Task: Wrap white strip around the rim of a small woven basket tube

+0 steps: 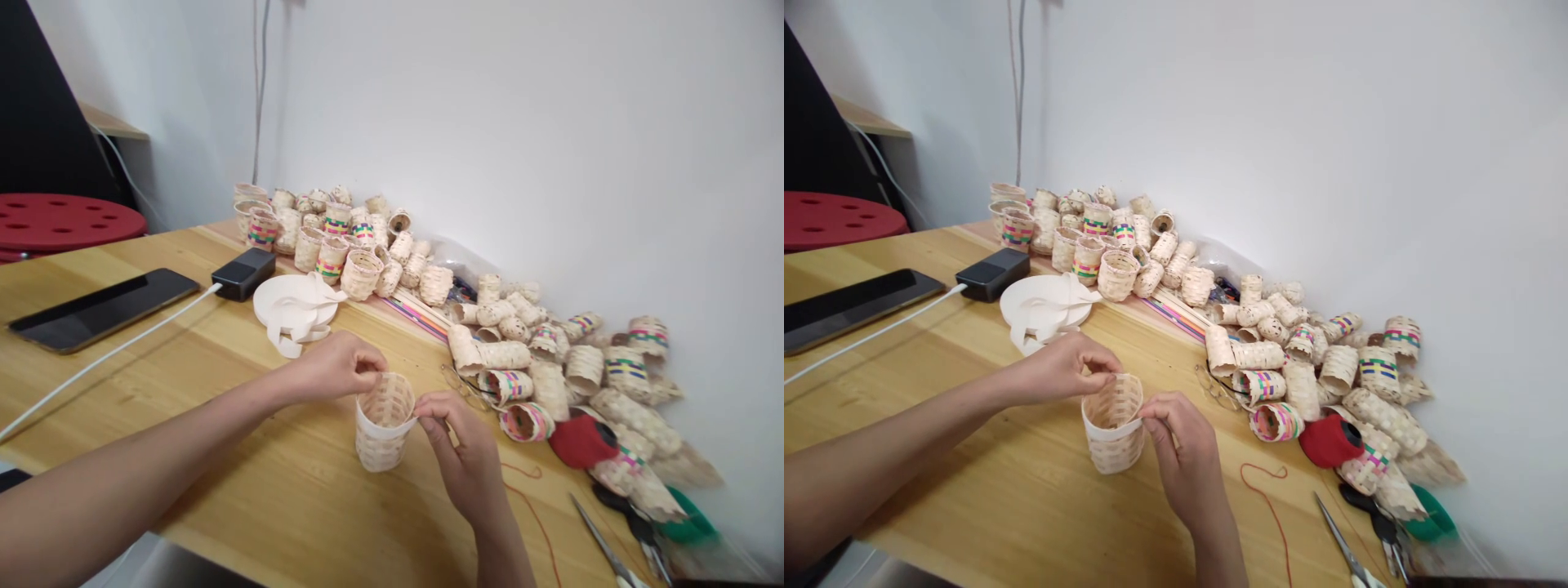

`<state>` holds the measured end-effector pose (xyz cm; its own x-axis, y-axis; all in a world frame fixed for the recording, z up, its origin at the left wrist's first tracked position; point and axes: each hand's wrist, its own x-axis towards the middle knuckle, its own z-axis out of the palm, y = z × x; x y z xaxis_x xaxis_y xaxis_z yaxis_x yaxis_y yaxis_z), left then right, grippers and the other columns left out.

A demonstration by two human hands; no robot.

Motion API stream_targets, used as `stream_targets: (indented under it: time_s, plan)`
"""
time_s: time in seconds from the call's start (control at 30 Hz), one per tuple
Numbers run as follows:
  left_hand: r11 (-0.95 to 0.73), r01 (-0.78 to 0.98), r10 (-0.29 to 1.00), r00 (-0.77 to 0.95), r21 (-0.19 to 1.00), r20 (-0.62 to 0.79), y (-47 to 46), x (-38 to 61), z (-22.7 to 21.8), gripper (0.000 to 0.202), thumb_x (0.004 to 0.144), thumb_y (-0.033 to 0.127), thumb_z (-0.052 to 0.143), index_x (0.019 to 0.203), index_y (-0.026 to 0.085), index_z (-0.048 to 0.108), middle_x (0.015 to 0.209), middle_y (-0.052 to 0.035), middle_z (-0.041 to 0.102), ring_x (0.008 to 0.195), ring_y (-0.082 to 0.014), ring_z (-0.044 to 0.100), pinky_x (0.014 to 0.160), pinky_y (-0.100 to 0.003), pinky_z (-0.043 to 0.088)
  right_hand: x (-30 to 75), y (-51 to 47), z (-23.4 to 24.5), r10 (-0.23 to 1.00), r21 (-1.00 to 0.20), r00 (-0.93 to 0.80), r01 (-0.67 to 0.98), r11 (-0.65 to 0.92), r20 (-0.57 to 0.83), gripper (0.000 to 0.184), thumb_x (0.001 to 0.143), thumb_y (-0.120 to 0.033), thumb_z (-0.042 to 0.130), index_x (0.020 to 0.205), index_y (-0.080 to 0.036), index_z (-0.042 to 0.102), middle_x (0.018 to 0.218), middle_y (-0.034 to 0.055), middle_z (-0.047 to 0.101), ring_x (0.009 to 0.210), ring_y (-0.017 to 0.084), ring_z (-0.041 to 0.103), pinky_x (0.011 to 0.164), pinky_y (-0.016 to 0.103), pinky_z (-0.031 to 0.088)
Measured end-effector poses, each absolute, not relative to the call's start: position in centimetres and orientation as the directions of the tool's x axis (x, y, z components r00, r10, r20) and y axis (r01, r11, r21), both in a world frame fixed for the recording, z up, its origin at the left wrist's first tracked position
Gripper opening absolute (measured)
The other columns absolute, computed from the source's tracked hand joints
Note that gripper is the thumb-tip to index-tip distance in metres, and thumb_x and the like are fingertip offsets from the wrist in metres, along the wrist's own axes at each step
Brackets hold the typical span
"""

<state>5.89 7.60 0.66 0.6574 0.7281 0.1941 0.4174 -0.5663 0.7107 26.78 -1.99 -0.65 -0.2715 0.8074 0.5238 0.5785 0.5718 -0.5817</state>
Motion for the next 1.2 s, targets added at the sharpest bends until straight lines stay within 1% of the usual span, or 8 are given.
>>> stream_targets:
  time_s: [0.1,0.2,0.3,0.4,0.63,0.87,1.07,1.2]
  plan:
    - [-0.586,0.364,0.673,0.716,0.724,0.185,7.5,5.7,0.9,0.027,0.073,0.013,0.05,0.086,0.015,0.073,0.075,-0.0004,0.071,0.065,-0.012,0.059,0.058,-0.017,0.037,26.7,-2.0,-0.6,0.805,-0.576,-0.249,0.588,0.568,0.539,0.011,0.092,-0.018,0.052,0.086,-0.022,0.06,0.078,0.0009,0.063,0.073,0.015,0.059,0.066,0.025,0.046]
    - [-0.62,0.257,0.601,0.763,0.741,0.238,7.6,5.4,0.8,0.024,0.076,0.015,0.052,0.087,0.014,0.073,0.076,-0.0017,0.071,0.066,-0.0122,0.059,0.061,-0.017,0.039,26.7,-2.1,-0.5,0.805,-0.571,-0.222,0.603,0.557,0.55,0.008,0.087,-0.02,0.061,0.079,-0.021,0.06,0.071,-0.0014,0.06,0.065,0.013,0.056,0.061,0.024,0.044]
    - [-0.663,0.149,0.519,0.797,0.733,0.308,7.9,5.2,0.6,0.019,0.078,0.015,0.054,0.085,0.013,0.072,0.077,-0.0026,0.07,0.066,-0.0119,0.06,0.062,-0.017,0.04,27.0,-2.1,-0.4,0.802,-0.576,-0.219,0.594,0.562,0.556,0.008,0.087,-0.021,0.062,0.079,-0.021,0.061,0.071,-0.0011,0.06,0.066,0.013,0.055,0.061,0.024,0.044]
    - [-0.705,0.086,0.454,0.818,0.704,0.355,8.1,5.0,0.4,0.017,0.081,0.015,0.055,0.086,0.013,0.071,0.079,-0.0034,0.071,0.068,-0.0121,0.061,0.063,-0.017,0.041,27.2,-2.0,-0.2,0.798,-0.582,-0.235,0.576,0.574,0.555,0.009,0.09,-0.02,0.058,0.082,-0.021,0.062,0.074,0.0,0.061,0.07,0.014,0.057,0.064,0.025,0.045]
    - [-0.768,0.058,0.381,0.841,0.637,0.383,7.7,4.9,1.0,0.017,0.084,0.013,0.053,0.09,0.014,0.07,0.083,-0.0045,0.071,0.073,-0.0124,0.063,0.068,-0.019,0.042,27.3,-1.8,-0.5,0.784,-0.559,-0.281,0.573,0.6,0.554,0.015,0.093,-0.015,0.051,0.091,-0.022,0.064,0.084,0.0013,0.065,0.08,0.014,0.06,0.071,0.025,0.046]
    - [-0.775,-0.011,0.311,0.863,0.631,0.397,7.1,5.1,1.6,0.018,0.087,0.012,0.051,0.091,0.014,0.069,0.085,-0.0055,0.071,0.077,-0.0125,0.064,0.069,-0.018,0.044,27.0,-1.7,-0.6,0.764,-0.524,-0.247,0.601,0.604,0.596,0.009,0.089,-0.015,0.059,0.082,-0.02,0.06,0.075,-0.0009,0.061,0.071,0.012,0.057,0.065,0.023,0.042]
    - [-0.772,-0.051,0.282,0.866,0.634,0.413,7.0,5.2,1.6,0.018,0.088,0.013,0.051,0.093,0.016,0.068,0.089,-0.0061,0.071,0.08,-0.013,0.065,0.071,-0.019,0.045,26.4,-1.7,-1.0,0.769,-0.568,-0.235,0.554,0.609,0.595,0.011,0.091,-0.013,0.054,0.084,-0.02,0.059,0.08,0.0,0.06,0.077,0.013,0.057,0.07,0.024,0.043]
    - [-0.774,-0.061,0.262,0.875,0.63,0.406,6.9,5.1,1.7,0.018,0.09,0.015,0.05,0.094,0.016,0.068,0.088,-0.0073,0.071,0.08,-0.014,0.064,0.072,-0.02,0.045,26.2,-1.8,-1.1,0.79,-0.622,-0.252,0.504,0.6,0.558,0.011,0.092,-0.013,0.053,0.087,-0.021,0.059,0.084,0.0001,0.062,0.081,0.012,0.058,0.073,0.024,0.043]
